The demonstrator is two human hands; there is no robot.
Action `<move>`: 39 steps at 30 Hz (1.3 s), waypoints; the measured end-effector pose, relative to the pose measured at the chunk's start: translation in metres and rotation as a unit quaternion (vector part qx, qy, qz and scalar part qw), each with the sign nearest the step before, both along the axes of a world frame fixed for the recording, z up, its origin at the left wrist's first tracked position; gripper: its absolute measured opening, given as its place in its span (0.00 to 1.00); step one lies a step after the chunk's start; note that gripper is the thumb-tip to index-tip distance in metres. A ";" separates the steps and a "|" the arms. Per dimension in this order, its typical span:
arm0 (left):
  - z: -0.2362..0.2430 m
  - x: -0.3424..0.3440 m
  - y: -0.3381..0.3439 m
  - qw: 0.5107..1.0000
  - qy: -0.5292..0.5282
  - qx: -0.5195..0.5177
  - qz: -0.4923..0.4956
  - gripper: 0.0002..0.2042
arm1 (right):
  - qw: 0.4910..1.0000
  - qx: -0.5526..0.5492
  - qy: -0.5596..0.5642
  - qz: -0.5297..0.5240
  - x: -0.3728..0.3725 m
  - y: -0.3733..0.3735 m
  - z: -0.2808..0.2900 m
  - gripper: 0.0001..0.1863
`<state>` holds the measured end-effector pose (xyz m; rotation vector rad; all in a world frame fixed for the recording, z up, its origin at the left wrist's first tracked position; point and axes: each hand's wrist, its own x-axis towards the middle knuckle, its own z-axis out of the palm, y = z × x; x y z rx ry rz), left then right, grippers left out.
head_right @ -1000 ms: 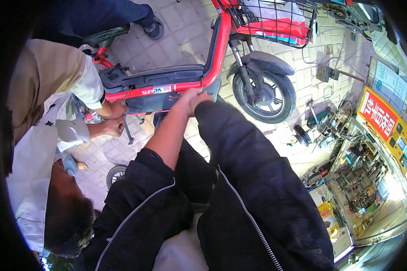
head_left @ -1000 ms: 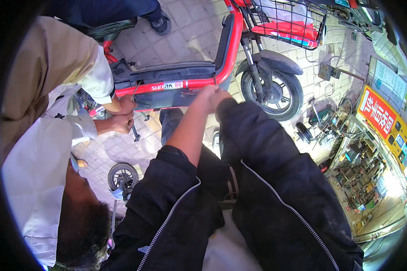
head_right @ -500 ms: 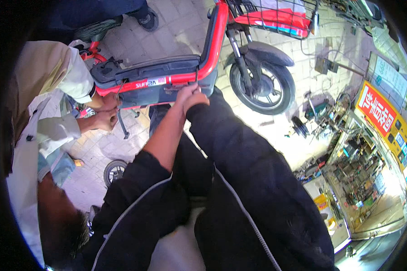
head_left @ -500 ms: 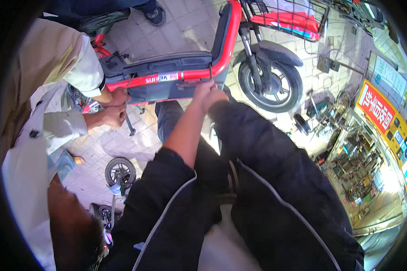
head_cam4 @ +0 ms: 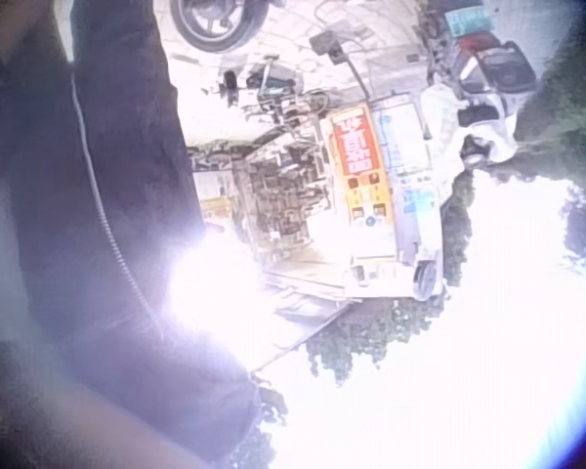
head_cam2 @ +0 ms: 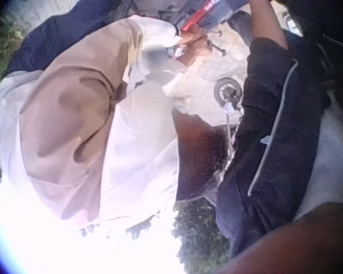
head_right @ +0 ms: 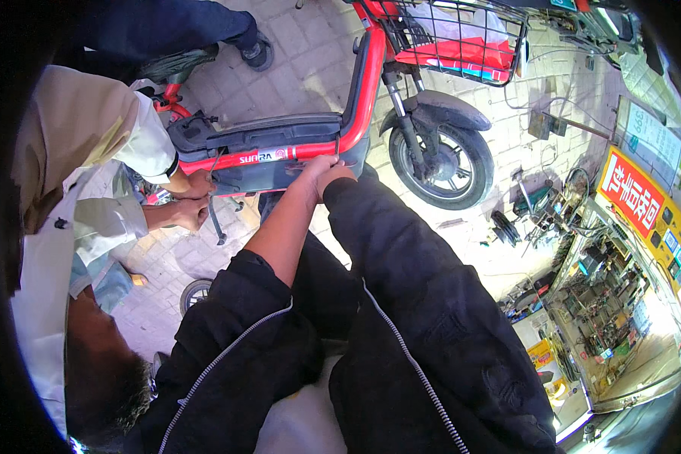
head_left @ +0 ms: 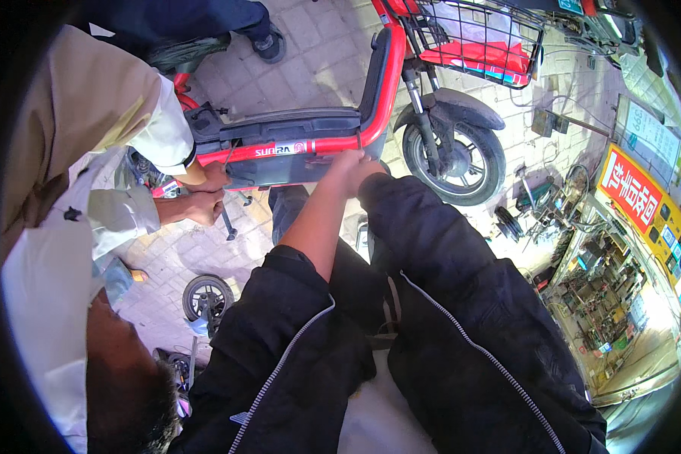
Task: The person uses a screwdriver to loosen and remove screws from the side panels and undercarriage of a red electric scooter, while another person assists by holding the vehicle.
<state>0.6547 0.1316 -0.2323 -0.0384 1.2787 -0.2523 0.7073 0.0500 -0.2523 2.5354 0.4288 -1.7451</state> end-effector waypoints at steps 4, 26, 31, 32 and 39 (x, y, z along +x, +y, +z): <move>0.001 -0.012 -0.017 0.995 -0.037 0.060 0.070 0.10 | 0.992 -0.004 -0.022 0.123 -0.001 0.044 0.094 0.24; -0.011 -0.015 -0.013 0.998 -0.040 0.038 0.008 0.08 | 0.989 -0.006 0.002 0.148 -0.010 0.028 0.056 0.29; 0.011 -0.017 -0.005 0.989 -0.054 0.094 -0.099 0.08 | 0.997 -0.003 0.004 0.071 -0.019 0.012 0.045 0.30; 0.002 -0.027 -0.012 0.993 -0.047 0.083 -0.071 0.08 | 0.996 -0.004 0.008 0.088 -0.032 -0.004 0.026 0.32; 0.008 -0.002 -0.002 0.997 -0.017 0.055 -0.057 0.08 | 0.999 -0.028 0.013 0.013 -0.003 0.036 0.066 0.28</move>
